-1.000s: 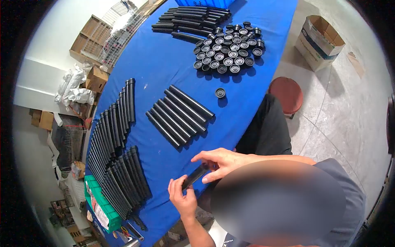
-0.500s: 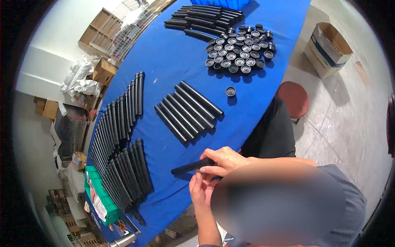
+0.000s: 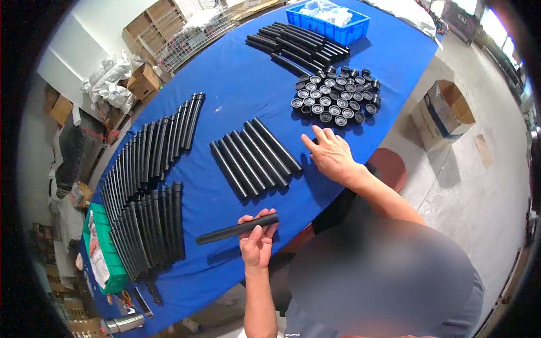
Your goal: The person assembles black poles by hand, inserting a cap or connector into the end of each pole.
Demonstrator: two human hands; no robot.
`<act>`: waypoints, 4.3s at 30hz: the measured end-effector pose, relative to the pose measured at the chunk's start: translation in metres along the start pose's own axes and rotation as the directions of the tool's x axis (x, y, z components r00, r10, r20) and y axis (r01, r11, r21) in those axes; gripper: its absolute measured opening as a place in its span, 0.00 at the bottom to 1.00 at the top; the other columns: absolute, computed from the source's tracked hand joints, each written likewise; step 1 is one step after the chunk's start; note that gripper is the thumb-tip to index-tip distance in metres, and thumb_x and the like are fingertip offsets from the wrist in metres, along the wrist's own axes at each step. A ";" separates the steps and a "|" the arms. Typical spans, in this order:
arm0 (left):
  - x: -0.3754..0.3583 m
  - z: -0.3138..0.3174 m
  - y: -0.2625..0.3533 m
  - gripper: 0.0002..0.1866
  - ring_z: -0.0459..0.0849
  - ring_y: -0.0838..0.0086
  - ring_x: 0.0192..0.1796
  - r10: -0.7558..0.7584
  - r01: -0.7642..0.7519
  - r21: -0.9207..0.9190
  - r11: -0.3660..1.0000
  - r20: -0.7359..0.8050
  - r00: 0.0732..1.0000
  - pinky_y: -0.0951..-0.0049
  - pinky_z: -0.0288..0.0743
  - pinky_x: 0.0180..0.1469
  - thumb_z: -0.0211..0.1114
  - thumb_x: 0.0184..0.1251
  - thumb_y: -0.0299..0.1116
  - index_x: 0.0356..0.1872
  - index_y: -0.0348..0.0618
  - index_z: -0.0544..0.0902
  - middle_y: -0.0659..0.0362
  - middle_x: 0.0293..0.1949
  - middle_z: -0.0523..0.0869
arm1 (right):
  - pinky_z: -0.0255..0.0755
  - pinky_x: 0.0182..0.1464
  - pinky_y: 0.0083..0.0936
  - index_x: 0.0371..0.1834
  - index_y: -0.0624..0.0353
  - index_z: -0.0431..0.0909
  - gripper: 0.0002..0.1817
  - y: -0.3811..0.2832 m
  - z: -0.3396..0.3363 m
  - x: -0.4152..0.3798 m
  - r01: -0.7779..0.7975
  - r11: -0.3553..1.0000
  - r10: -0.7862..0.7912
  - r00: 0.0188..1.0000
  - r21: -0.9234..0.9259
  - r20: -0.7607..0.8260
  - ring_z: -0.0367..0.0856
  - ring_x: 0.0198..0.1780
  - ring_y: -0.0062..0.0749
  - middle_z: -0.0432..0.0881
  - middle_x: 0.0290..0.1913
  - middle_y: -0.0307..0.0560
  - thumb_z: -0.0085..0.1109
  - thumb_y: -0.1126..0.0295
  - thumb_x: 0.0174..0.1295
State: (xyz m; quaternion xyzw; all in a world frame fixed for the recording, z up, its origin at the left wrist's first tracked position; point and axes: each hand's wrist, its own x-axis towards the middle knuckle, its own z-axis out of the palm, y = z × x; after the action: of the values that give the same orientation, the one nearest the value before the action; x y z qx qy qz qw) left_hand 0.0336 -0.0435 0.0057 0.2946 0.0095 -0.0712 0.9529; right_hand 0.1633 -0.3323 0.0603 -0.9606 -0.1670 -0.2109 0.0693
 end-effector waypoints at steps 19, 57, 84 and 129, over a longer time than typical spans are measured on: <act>-0.003 0.002 -0.005 0.17 0.82 0.42 0.67 0.068 -0.066 0.045 0.997 -0.042 0.997 0.44 0.79 0.70 0.66 0.74 0.23 0.60 0.48 0.76 0.41 0.60 0.85 | 0.78 0.44 0.25 0.58 0.64 0.77 0.22 -0.104 -0.014 -0.070 -0.510 0.156 -0.011 0.856 0.846 0.518 0.83 0.43 0.23 0.83 0.43 0.44 0.73 0.71 0.64; -0.008 0.002 0.013 0.28 0.73 0.45 0.75 0.034 -0.038 -0.042 0.998 -0.094 0.995 0.38 0.75 0.72 0.65 0.76 0.29 0.74 0.45 0.69 0.41 0.69 0.78 | 0.78 0.45 0.33 0.57 0.63 0.80 0.22 -0.108 -0.016 -0.068 -0.273 0.345 -0.066 0.947 0.898 0.313 0.85 0.44 0.42 0.83 0.43 0.51 0.73 0.67 0.62; -0.022 -0.008 0.008 0.13 0.83 0.49 0.67 0.091 -0.098 -0.074 0.992 -0.091 0.992 0.42 0.85 0.63 0.65 0.78 0.32 0.59 0.48 0.79 0.47 0.57 0.87 | 0.77 0.45 0.42 0.54 0.63 0.80 0.20 -0.119 -0.011 -0.063 -0.162 0.390 -0.183 0.951 0.907 0.248 0.84 0.43 0.54 0.83 0.41 0.58 0.72 0.64 0.64; -0.019 -0.007 0.008 0.15 0.83 0.49 0.65 0.070 -0.081 -0.114 0.990 -0.099 0.993 0.43 0.84 0.64 0.67 0.75 0.26 0.58 0.47 0.77 0.45 0.57 0.86 | 0.80 0.44 0.41 0.56 0.63 0.77 0.23 -0.126 -0.011 -0.072 0.095 0.547 -0.217 0.976 0.831 0.031 0.85 0.46 0.54 0.83 0.43 0.57 0.75 0.68 0.61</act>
State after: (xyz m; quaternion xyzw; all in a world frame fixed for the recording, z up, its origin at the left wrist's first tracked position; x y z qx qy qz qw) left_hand 0.0164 -0.0303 0.0058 0.2411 0.0475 -0.0206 0.9691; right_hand 0.0531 -0.2384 0.0475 -0.8092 -0.3350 -0.0506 0.4801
